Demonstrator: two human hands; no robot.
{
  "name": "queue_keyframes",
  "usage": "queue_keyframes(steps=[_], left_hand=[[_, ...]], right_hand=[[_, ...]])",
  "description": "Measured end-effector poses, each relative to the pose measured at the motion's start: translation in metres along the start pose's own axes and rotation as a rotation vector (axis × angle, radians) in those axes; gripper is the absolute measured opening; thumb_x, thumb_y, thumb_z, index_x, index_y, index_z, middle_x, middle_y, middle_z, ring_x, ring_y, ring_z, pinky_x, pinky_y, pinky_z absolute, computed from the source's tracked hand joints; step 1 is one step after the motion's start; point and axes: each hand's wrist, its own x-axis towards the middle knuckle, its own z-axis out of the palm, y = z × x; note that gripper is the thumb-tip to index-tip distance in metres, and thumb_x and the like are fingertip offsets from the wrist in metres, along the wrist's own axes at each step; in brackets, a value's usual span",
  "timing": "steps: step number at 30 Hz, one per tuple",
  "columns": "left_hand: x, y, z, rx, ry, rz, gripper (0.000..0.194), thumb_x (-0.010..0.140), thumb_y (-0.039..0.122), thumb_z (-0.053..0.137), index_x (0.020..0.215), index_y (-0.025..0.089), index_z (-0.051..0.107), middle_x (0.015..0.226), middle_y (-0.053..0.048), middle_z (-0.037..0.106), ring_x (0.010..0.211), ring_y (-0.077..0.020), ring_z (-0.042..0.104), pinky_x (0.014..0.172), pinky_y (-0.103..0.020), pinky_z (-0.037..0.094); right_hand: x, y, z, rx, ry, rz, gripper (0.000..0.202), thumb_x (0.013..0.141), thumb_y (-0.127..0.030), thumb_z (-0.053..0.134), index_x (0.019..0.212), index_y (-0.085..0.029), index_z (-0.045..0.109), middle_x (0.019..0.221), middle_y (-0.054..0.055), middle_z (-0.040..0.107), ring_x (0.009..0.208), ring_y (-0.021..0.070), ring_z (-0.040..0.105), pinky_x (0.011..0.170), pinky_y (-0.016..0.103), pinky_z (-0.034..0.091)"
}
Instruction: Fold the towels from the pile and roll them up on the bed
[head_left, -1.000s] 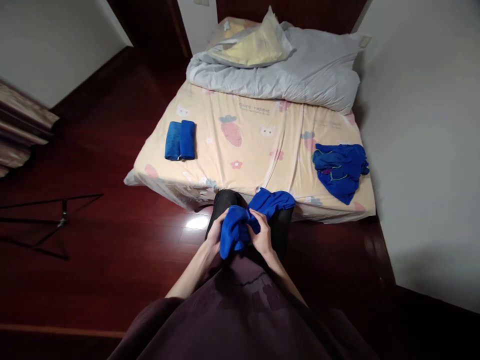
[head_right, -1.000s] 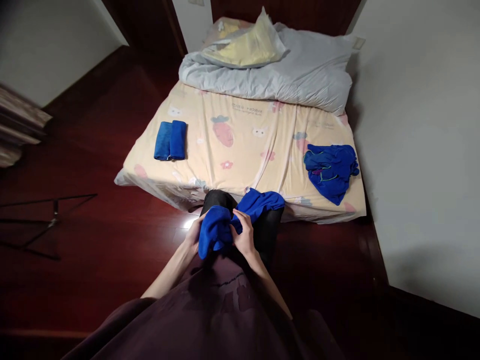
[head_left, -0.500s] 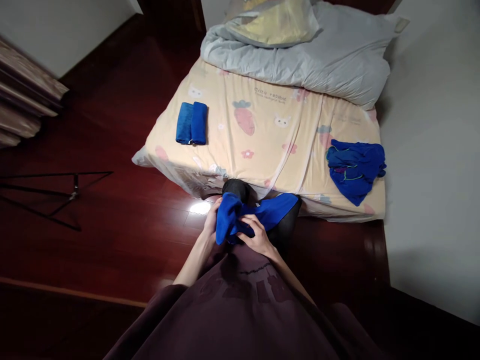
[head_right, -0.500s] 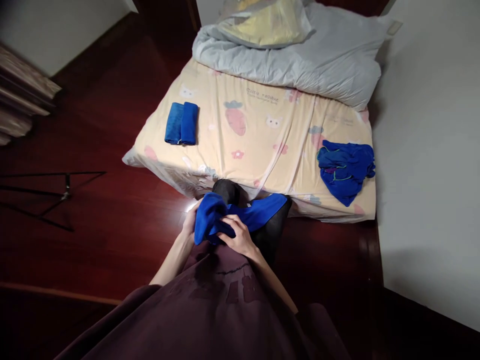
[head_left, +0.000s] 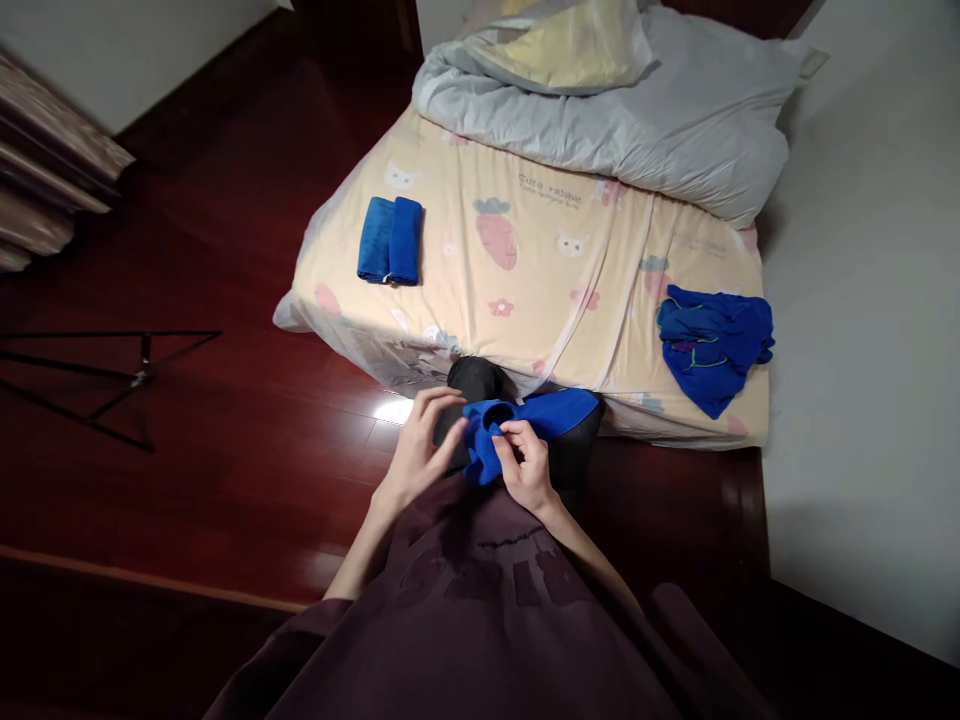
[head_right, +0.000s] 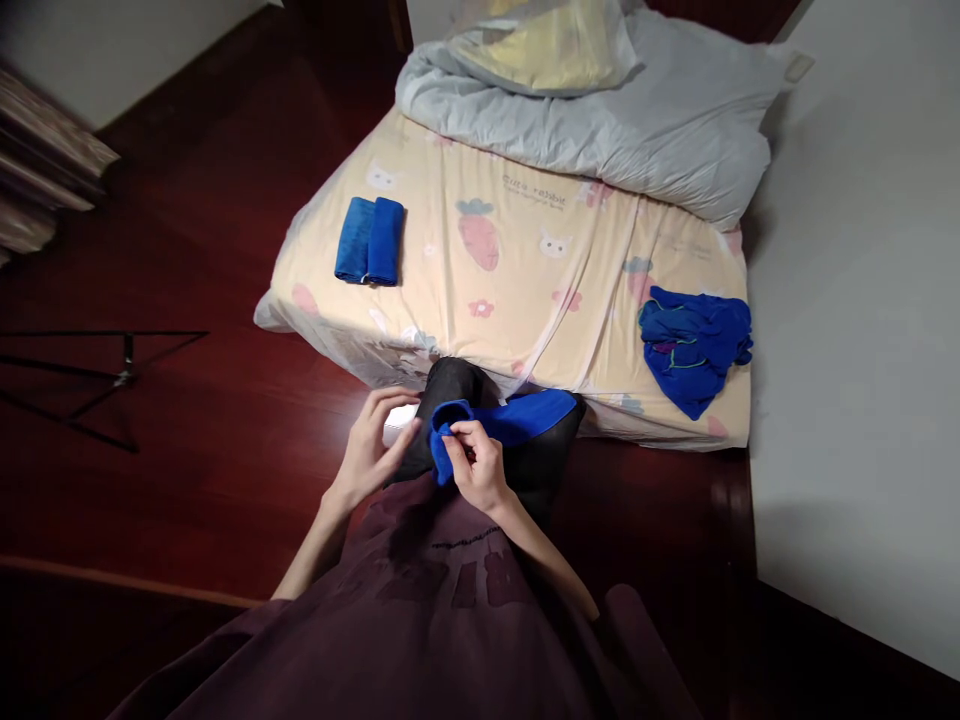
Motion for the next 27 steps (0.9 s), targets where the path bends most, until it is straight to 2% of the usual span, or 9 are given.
queue_keyframes(steps=[2, 4, 9, 13, 15, 18, 21, 23, 27], left_hand=[[-0.003, 0.018, -0.004, -0.004, -0.197, 0.109, 0.035, 0.092, 0.033, 0.074, 0.126, 0.025, 0.07, 0.14, -0.012, 0.062, 0.136, -0.0294, 0.055, 0.121, -0.047, 0.042], [-0.001, 0.028, -0.007, -0.024, -0.358, 0.158, 0.036, 0.092, 0.032, 0.074, 0.128, 0.027, 0.071, 0.143, -0.012, 0.062, 0.139, -0.0306, 0.055, 0.123, -0.05, 0.04], [0.015, 0.025, -0.008, 0.005, -0.62, 0.232, 0.034, 0.092, 0.034, 0.076, 0.126, 0.027, 0.073, 0.123, -0.01, 0.072, 0.125, -0.0292, 0.064, 0.125, -0.048, 0.036], [0.018, 0.018, -0.004, 0.105, -0.788, 0.301, 0.019, 0.099, 0.033, 0.066, 0.114, 0.023, 0.074, 0.1, -0.009, 0.071, 0.097, -0.0246, 0.065, 0.101, -0.038, 0.049], [0.017, 0.018, -0.003, 0.187, -0.843, 0.367, 0.016, 0.101, 0.03, 0.061, 0.108, 0.023, 0.073, 0.092, -0.007, 0.067, 0.087, -0.0221, 0.06, 0.089, -0.034, 0.049], [0.018, 0.02, -0.007, 0.324, -0.849, 0.474, 0.02, 0.101, 0.019, 0.055, 0.108, 0.023, 0.073, 0.096, -0.007, 0.064, 0.088, -0.0211, 0.058, 0.085, -0.032, 0.048], [0.021, 0.021, -0.018, 0.407, -0.775, 0.544, 0.029, 0.1, 0.011, 0.052, 0.112, 0.024, 0.074, 0.107, -0.009, 0.064, 0.095, -0.021, 0.059, 0.085, -0.032, 0.049], [0.023, 0.022, -0.027, 0.398, -0.685, 0.559, 0.03, 0.099, 0.01, 0.053, 0.112, 0.026, 0.075, 0.109, -0.009, 0.063, 0.098, -0.0203, 0.06, 0.086, -0.031, 0.051], [0.024, 0.022, -0.042, 0.284, -0.471, 0.531, 0.031, 0.099, 0.009, 0.053, 0.108, 0.026, 0.077, 0.112, -0.009, 0.064, 0.105, -0.0194, 0.063, 0.093, -0.031, 0.055]], right_hand=[[0.004, -0.005, -0.001, 0.049, -0.073, 0.017, 0.033, 0.099, -0.054, 0.06, 0.103, -0.021, 0.064, 0.072, 0.001, 0.065, 0.059, 0.0143, 0.058, 0.06, 0.026, 0.049], [0.007, -0.008, -0.002, 0.112, -0.164, 0.029, 0.036, 0.098, -0.056, 0.062, 0.101, -0.02, 0.066, 0.072, 0.001, 0.064, 0.059, 0.0134, 0.057, 0.059, 0.025, 0.047], [0.007, -0.009, -0.01, 0.282, -0.318, 0.184, 0.049, 0.089, -0.065, 0.072, 0.092, -0.017, 0.068, 0.065, -0.004, 0.054, 0.053, 0.008, 0.041, 0.048, 0.022, 0.032], [0.001, -0.009, -0.021, 0.404, -0.364, 0.329, 0.055, 0.074, -0.064, 0.087, 0.073, -0.016, 0.06, 0.063, -0.006, 0.05, 0.054, 0.0055, 0.039, 0.049, 0.02, 0.029], [-0.003, -0.006, -0.029, 0.445, -0.402, 0.359, 0.053, 0.069, -0.059, 0.092, 0.079, -0.015, 0.064, 0.062, -0.007, 0.051, 0.054, 0.0048, 0.041, 0.049, 0.019, 0.031], [-0.011, 0.0, -0.039, 0.471, -0.537, 0.38, 0.066, 0.063, -0.048, 0.098, 0.112, -0.015, 0.068, 0.064, -0.009, 0.055, 0.054, 0.005, 0.047, 0.05, 0.017, 0.037], [-0.023, 0.006, -0.044, 0.382, -0.648, 0.38, 0.089, 0.065, -0.037, 0.097, 0.141, -0.019, 0.054, 0.077, -0.006, 0.068, 0.061, 0.0095, 0.061, 0.053, 0.018, 0.048], [-0.029, 0.011, -0.041, 0.272, -0.616, 0.343, 0.083, 0.07, -0.034, 0.093, 0.142, -0.02, 0.054, 0.083, -0.003, 0.073, 0.066, 0.0115, 0.066, 0.057, 0.02, 0.053], [-0.031, 0.034, -0.031, 0.226, -0.6, 0.246, 0.051, 0.081, -0.036, 0.084, 0.125, -0.017, 0.067, 0.088, 0.002, 0.078, 0.076, 0.0148, 0.073, 0.07, 0.025, 0.059]])
